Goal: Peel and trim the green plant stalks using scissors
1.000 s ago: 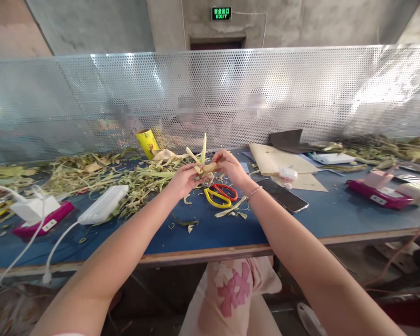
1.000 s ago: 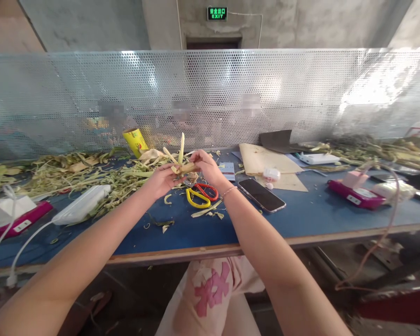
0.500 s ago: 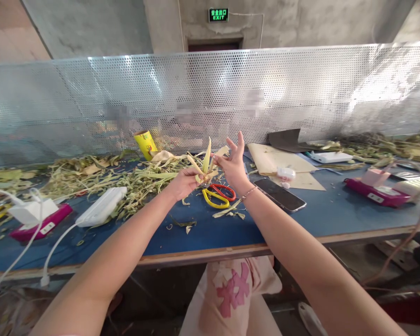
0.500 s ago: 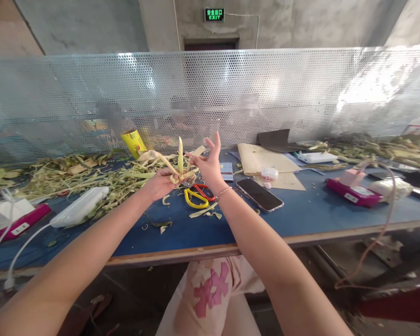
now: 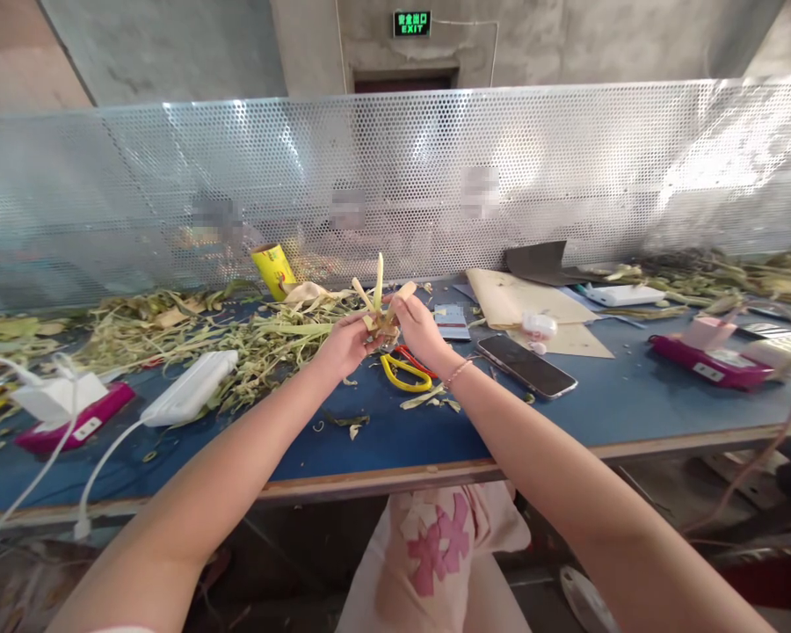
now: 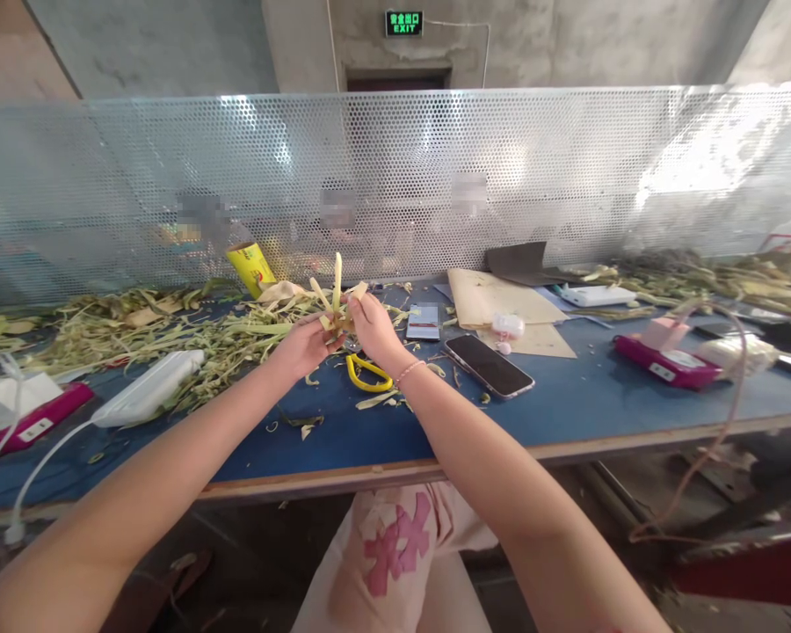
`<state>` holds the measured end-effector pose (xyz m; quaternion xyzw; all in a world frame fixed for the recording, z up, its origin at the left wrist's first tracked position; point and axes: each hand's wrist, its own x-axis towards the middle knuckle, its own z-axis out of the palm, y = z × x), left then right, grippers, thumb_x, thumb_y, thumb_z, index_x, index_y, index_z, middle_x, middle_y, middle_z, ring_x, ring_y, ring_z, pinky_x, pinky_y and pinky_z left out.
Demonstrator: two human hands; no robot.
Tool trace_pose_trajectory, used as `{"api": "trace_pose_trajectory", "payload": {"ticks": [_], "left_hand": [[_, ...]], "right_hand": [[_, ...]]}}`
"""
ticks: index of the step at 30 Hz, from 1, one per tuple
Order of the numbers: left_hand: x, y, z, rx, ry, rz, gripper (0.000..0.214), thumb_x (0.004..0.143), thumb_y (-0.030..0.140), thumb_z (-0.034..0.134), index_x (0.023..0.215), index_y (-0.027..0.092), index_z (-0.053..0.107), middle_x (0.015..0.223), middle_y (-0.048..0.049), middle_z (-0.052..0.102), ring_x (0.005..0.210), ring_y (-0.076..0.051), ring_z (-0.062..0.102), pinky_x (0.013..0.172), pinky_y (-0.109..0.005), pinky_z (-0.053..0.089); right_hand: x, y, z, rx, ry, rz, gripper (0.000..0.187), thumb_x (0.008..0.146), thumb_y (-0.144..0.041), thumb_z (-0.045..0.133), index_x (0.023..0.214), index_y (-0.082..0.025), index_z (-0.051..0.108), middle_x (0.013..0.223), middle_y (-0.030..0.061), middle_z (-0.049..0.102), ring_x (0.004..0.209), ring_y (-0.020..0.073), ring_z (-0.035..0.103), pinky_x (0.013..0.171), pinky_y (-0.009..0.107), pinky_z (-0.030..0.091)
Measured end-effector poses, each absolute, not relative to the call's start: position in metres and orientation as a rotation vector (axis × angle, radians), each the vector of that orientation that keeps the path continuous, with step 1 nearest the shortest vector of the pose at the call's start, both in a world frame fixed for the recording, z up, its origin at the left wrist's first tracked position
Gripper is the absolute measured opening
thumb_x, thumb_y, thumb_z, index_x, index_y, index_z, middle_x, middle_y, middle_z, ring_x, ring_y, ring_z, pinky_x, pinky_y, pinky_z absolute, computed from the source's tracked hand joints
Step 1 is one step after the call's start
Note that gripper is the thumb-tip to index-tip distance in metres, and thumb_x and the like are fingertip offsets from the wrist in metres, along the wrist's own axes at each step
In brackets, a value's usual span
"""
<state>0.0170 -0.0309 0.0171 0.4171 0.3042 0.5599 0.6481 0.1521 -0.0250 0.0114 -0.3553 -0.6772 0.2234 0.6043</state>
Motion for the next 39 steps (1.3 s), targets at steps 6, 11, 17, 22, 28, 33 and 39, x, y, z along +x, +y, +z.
{"api": "trace_pose_trajectory", "payload": {"ticks": [6,11,17,22,28,33,39], "left_hand": [[0.015,-0.03,0.018,0.935,0.8,1.267,0.012,0.057,0.013,0.064,0.069,0.015,0.061,0.062,0.0009,0.062,0.056,-0.008,0.057,0.057,-0.023,0.046],[0.016,-0.031,0.019,0.935,0.8,1.249,0.014,0.053,0.011,0.066,0.062,0.015,0.056,0.059,0.0024,0.059,0.056,-0.009,0.057,0.058,-0.025,0.047],[0.018,-0.032,0.017,0.993,0.795,1.228,0.017,0.052,0.011,0.068,0.061,0.016,0.055,0.058,0.0028,0.059,0.059,-0.012,0.059,0.06,-0.028,0.047],[0.019,-0.033,0.016,1.079,0.867,1.232,0.017,0.05,0.012,0.069,0.06,0.014,0.056,0.059,0.0012,0.059,0.058,-0.012,0.058,0.06,-0.029,0.048],[0.021,-0.036,0.016,1.159,0.875,1.25,0.014,0.051,0.015,0.068,0.062,0.013,0.06,0.062,-0.0004,0.061,0.061,-0.012,0.059,0.062,-0.028,0.048],[0.025,-0.035,0.014,1.152,0.848,1.296,0.016,0.055,0.019,0.068,0.068,0.014,0.061,0.063,0.0002,0.06,0.059,-0.012,0.059,0.061,-0.029,0.049],[0.027,-0.031,0.012,1.053,0.865,1.369,0.015,0.057,0.02,0.069,0.068,0.014,0.06,0.063,0.0009,0.061,0.059,-0.01,0.058,0.06,-0.026,0.049]], "right_hand": [[0.148,-0.023,0.004,-0.824,-1.714,0.531,0.014,0.079,-0.026,0.042,0.089,-0.019,0.048,0.08,0.0018,0.053,0.077,0.0137,0.049,0.072,0.028,0.04],[0.149,-0.023,0.008,-0.808,-1.684,0.601,0.01,0.076,-0.025,0.045,0.082,-0.018,0.05,0.073,0.0,0.054,0.068,0.0115,0.05,0.067,0.027,0.04],[0.153,-0.025,0.014,-0.822,-1.541,0.627,0.013,0.063,-0.029,0.063,0.063,-0.017,0.056,0.072,-0.0003,0.05,0.064,0.0098,0.046,0.064,0.026,0.042],[0.152,-0.025,0.013,-0.779,-1.452,0.833,0.02,0.057,-0.033,0.067,0.065,-0.016,0.059,0.072,0.0006,0.055,0.061,0.0091,0.049,0.059,0.026,0.042],[0.152,-0.026,0.014,-0.733,-1.457,1.012,0.026,0.06,-0.032,0.064,0.08,-0.016,0.062,0.062,-0.0019,0.055,0.056,0.0083,0.049,0.055,0.024,0.041],[0.152,-0.025,0.014,-0.721,-1.453,0.913,0.022,0.065,-0.028,0.059,0.084,-0.017,0.056,0.06,-0.0055,0.047,0.054,0.0069,0.046,0.054,0.022,0.04],[0.151,-0.022,0.011,-0.708,-1.362,0.839,0.026,0.065,-0.023,0.057,0.086,-0.021,0.042,0.059,-0.009,0.041,0.052,0.0063,0.043,0.053,0.021,0.039]]}}
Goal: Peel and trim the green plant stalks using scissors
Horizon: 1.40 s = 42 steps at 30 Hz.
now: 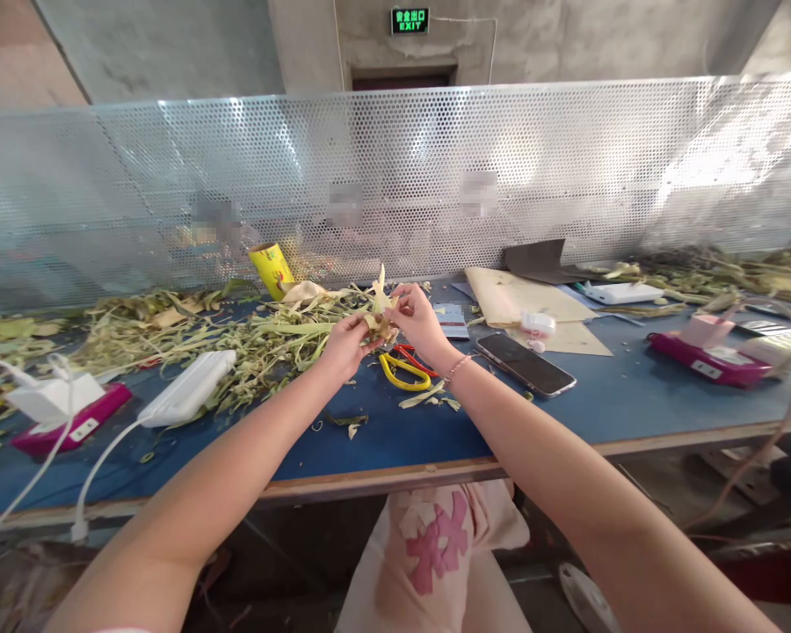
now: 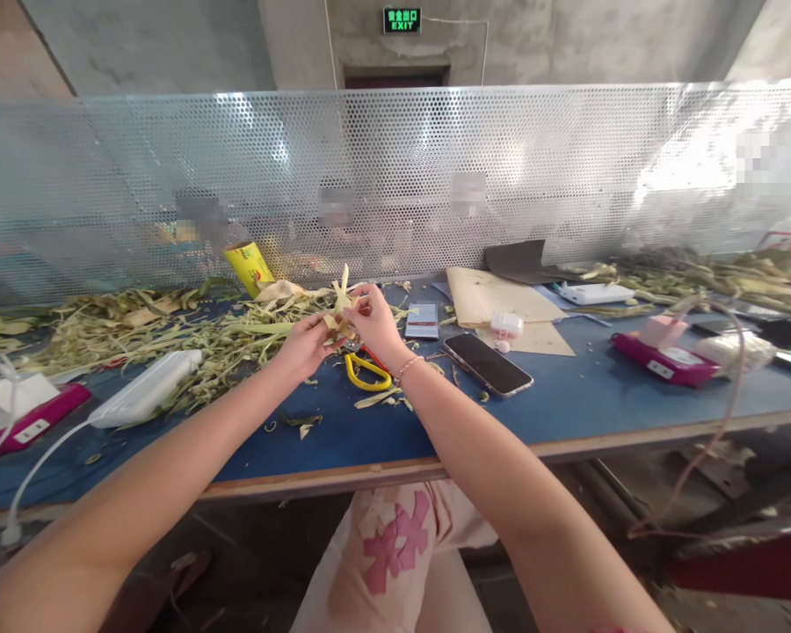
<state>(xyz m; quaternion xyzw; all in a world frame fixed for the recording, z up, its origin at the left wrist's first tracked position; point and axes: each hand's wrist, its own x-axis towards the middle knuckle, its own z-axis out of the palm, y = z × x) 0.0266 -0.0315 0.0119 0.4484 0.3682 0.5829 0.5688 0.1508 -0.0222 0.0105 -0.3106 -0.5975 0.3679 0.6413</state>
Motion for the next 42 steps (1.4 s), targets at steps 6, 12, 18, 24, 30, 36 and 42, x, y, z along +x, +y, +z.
{"api": "trace_pose_trajectory", "payload": {"ticks": [6,12,18,24,30,36,42], "left_hand": [[0.024,-0.031,0.009,1.065,0.835,1.363,0.026,0.051,0.023,0.074,0.07,0.014,0.06,0.061,0.0017,0.06,0.056,-0.009,0.057,0.058,-0.026,0.05],[0.028,-0.033,0.01,1.073,0.829,1.373,0.025,0.057,0.027,0.072,0.072,0.014,0.058,0.063,0.0017,0.058,0.059,-0.01,0.058,0.06,-0.027,0.052],[0.031,-0.032,0.007,1.125,0.886,1.425,0.013,0.067,0.024,0.063,0.074,0.014,0.058,0.068,0.0007,0.057,0.06,-0.01,0.058,0.058,-0.027,0.052],[0.03,-0.034,0.01,1.176,0.864,1.424,0.021,0.064,0.027,0.065,0.079,0.016,0.057,0.068,0.0018,0.056,0.059,-0.009,0.056,0.056,-0.026,0.051],[0.028,-0.035,0.01,1.194,0.863,1.387,0.026,0.061,0.027,0.068,0.081,0.017,0.053,0.065,0.0027,0.057,0.055,-0.009,0.055,0.053,-0.025,0.05],[0.03,-0.036,0.01,1.172,0.869,1.392,0.022,0.061,0.022,0.066,0.077,0.017,0.051,0.065,0.0033,0.056,0.056,-0.009,0.056,0.058,-0.028,0.051],[0.029,-0.036,0.011,1.137,0.844,1.4,0.025,0.06,0.021,0.068,0.076,0.017,0.049,0.067,0.004,0.055,0.057,-0.008,0.056,0.063,-0.031,0.053]], "right_hand": [[0.155,-0.018,0.007,-0.762,-1.412,0.982,0.038,0.057,-0.027,0.065,0.088,-0.02,0.044,0.058,-0.0099,0.044,0.051,0.0059,0.044,0.052,0.021,0.037],[0.154,-0.015,0.006,-0.77,-1.216,1.179,0.057,0.05,-0.022,0.07,0.098,-0.021,0.04,0.06,-0.0104,0.045,0.054,0.0063,0.048,0.055,0.022,0.04],[0.152,-0.01,0.002,-0.824,-1.103,1.224,0.049,0.056,-0.015,0.063,0.099,-0.021,0.041,0.068,-0.0079,0.045,0.058,0.0067,0.051,0.06,0.024,0.045],[0.15,-0.014,0.004,-0.755,-1.165,1.13,0.051,0.053,-0.018,0.066,0.098,-0.022,0.042,0.091,-0.0014,0.051,0.069,0.009,0.055,0.061,0.024,0.047],[0.151,-0.016,0.004,-0.705,-1.291,1.142,0.055,0.052,-0.021,0.068,0.101,-0.022,0.045,0.088,-0.0018,0.052,0.065,0.009,0.055,0.059,0.025,0.048],[0.154,-0.012,0.0,-0.753,-1.377,1.024,0.049,0.06,-0.02,0.061,0.108,-0.025,0.05,0.091,-0.0001,0.054,0.065,0.0103,0.054,0.057,0.026,0.048],[0.158,-0.005,-0.001,-0.798,-1.416,0.68,0.036,0.062,-0.014,0.056,0.095,-0.025,0.063,0.109,0.0048,0.049,0.086,0.0149,0.052,0.069,0.029,0.049]]}}
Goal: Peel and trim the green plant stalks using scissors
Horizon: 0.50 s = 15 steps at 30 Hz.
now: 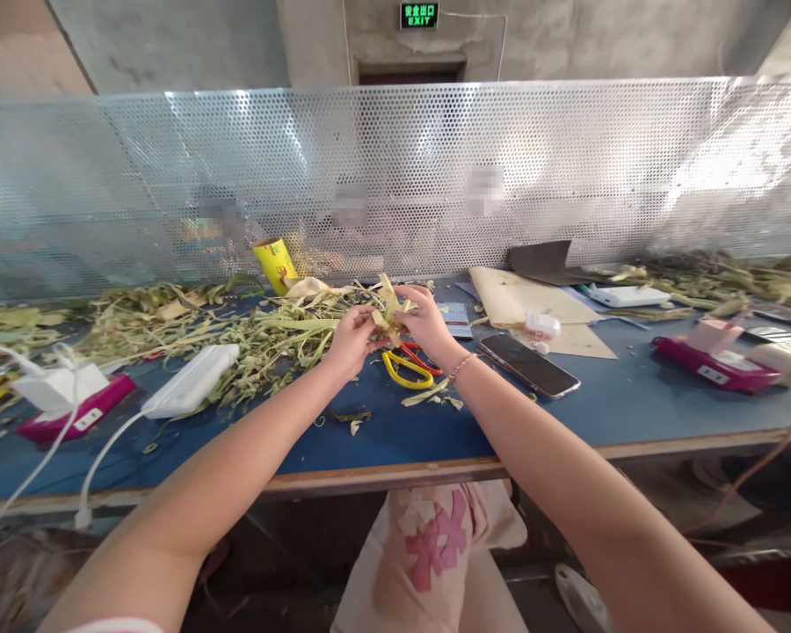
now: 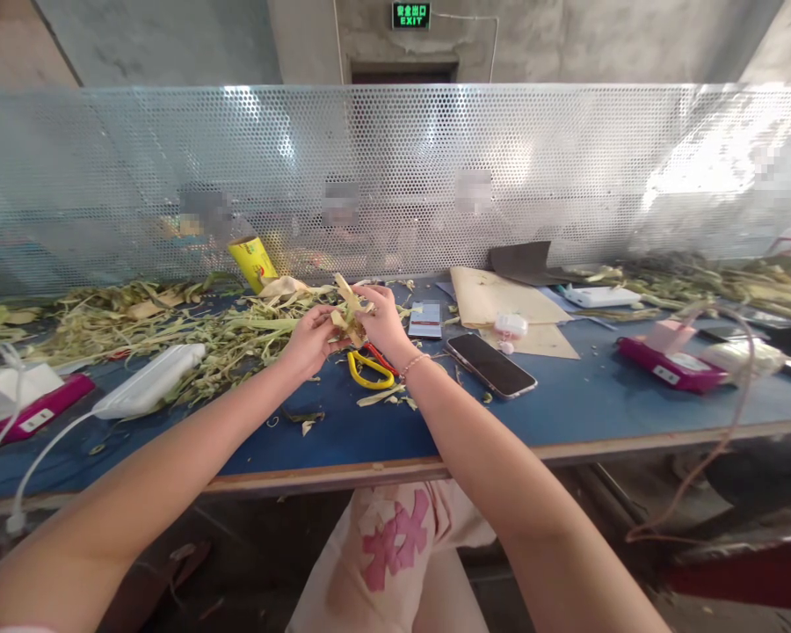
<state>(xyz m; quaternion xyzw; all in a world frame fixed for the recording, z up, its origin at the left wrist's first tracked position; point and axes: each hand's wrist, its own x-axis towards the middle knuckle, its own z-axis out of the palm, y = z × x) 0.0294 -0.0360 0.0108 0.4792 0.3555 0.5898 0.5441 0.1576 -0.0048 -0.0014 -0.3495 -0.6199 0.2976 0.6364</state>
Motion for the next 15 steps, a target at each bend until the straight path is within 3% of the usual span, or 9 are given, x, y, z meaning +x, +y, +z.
{"api": "trace_pose_trajectory", "payload": {"ticks": [4,10,15], "left_hand": [[0.031,-0.038,0.011,1.122,0.807,1.402,0.032,0.057,0.024,0.07,0.077,0.018,0.045,0.069,0.0045,0.055,0.057,-0.009,0.058,0.061,-0.032,0.053],[0.032,-0.041,0.013,1.097,0.767,1.389,0.033,0.055,0.022,0.071,0.076,0.018,0.044,0.064,0.0066,0.054,0.056,-0.009,0.057,0.059,-0.03,0.053],[0.031,-0.04,0.013,1.063,0.735,1.341,0.032,0.058,0.023,0.069,0.076,0.019,0.043,0.062,0.0063,0.055,0.055,-0.01,0.058,0.058,-0.031,0.053]], "right_hand": [[0.158,-0.007,0.0,-0.756,-1.48,0.663,0.023,0.064,-0.013,0.051,0.077,-0.022,0.067,0.106,0.0047,0.052,0.086,0.0146,0.052,0.067,0.028,0.048],[0.155,-0.016,0.005,-0.748,-1.475,0.824,0.025,0.06,-0.012,0.041,0.071,-0.018,0.062,0.084,0.0012,0.058,0.059,0.0081,0.048,0.049,0.021,0.041],[0.155,-0.024,0.01,-0.703,-1.446,0.921,0.021,0.062,-0.014,0.04,0.067,-0.018,0.06,0.092,0.0017,0.061,0.057,0.0078,0.048,0.047,0.021,0.039]]}}
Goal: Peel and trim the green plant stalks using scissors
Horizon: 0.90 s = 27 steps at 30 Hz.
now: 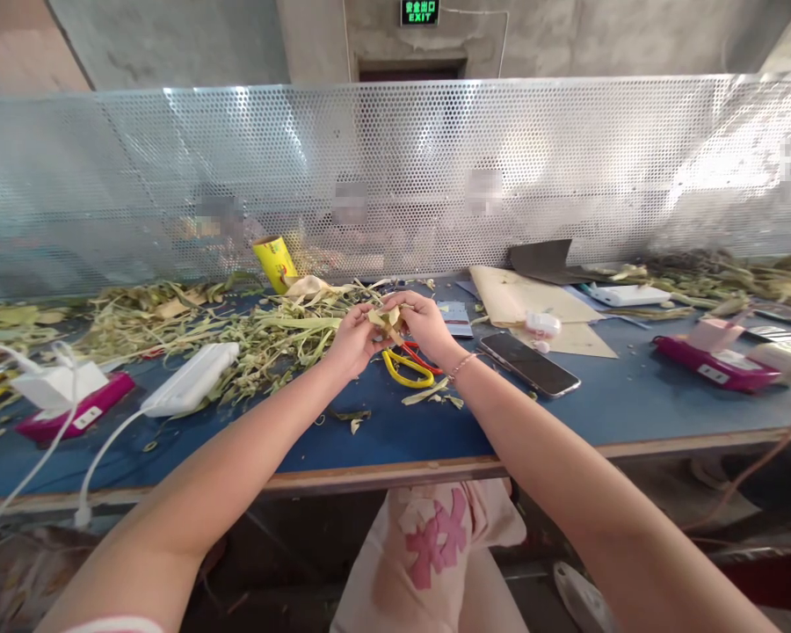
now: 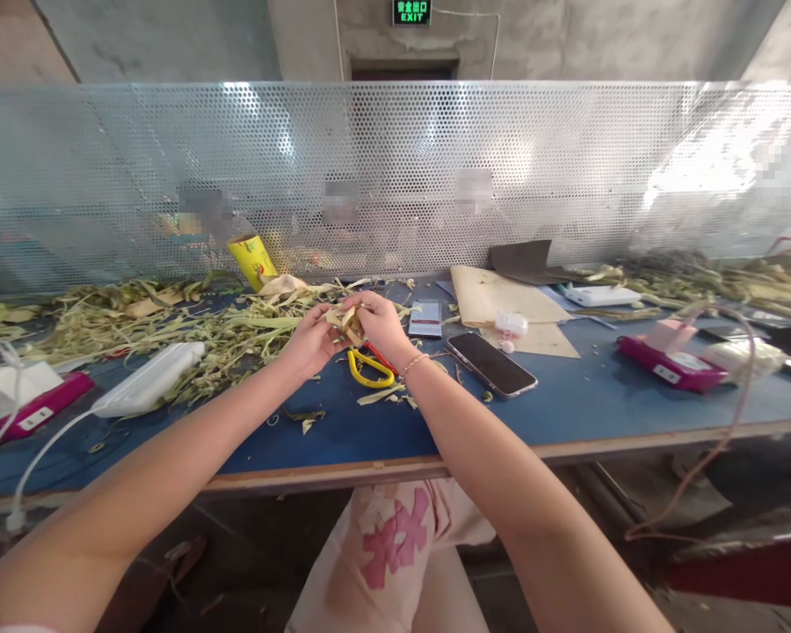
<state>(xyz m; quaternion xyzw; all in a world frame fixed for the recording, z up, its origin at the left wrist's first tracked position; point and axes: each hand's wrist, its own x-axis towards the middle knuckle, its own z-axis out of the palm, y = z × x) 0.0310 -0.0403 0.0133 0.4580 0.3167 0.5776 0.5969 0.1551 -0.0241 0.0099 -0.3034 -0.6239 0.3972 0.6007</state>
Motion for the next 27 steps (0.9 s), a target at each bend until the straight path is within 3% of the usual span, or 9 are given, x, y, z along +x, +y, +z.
{"api": "trace_pose_trajectory", "payload": {"ticks": [6,13,22,27], "left_hand": [[0.0276,-0.0376,0.0139,1.039,0.705,1.328,0.029,0.061,0.024,0.069,0.075,0.019,0.043,0.063,0.0047,0.057,0.056,-0.012,0.059,0.058,-0.031,0.052],[0.0275,-0.039,0.0149,1.127,0.66,1.349,0.033,0.06,0.013,0.065,0.088,0.022,0.051,0.073,0.0042,0.058,0.062,-0.011,0.059,0.064,-0.033,0.054],[0.0288,-0.0392,0.012,1.195,0.645,1.355,0.037,0.056,0.028,0.073,0.08,0.021,0.045,0.066,0.0062,0.056,0.058,-0.01,0.057,0.057,-0.029,0.052],[0.0299,-0.0398,0.0125,1.186,0.655,1.364,0.035,0.06,0.027,0.069,0.079,0.022,0.041,0.065,0.0069,0.054,0.058,-0.01,0.058,0.055,-0.028,0.052]], "right_hand": [[0.1555,-0.027,0.0119,-0.638,-1.455,0.932,0.019,0.072,-0.032,0.051,0.071,-0.019,0.065,0.095,0.0045,0.063,0.081,0.0151,0.056,0.06,0.025,0.045],[0.1523,-0.0278,0.0127,-0.676,-1.4,1.003,0.021,0.067,-0.037,0.061,0.079,-0.019,0.06,0.071,0.0,0.059,0.06,0.0097,0.052,0.052,0.022,0.042],[0.152,-0.0322,0.0163,-0.636,-1.418,1.111,0.019,0.068,-0.034,0.057,0.082,-0.021,0.061,0.075,-0.0006,0.058,0.064,0.0098,0.052,0.053,0.02,0.043],[0.1518,-0.0343,0.0156,-0.606,-1.419,1.131,0.02,0.068,-0.037,0.059,0.078,-0.021,0.053,0.065,-0.0038,0.052,0.053,0.007,0.046,0.048,0.019,0.039]]}}
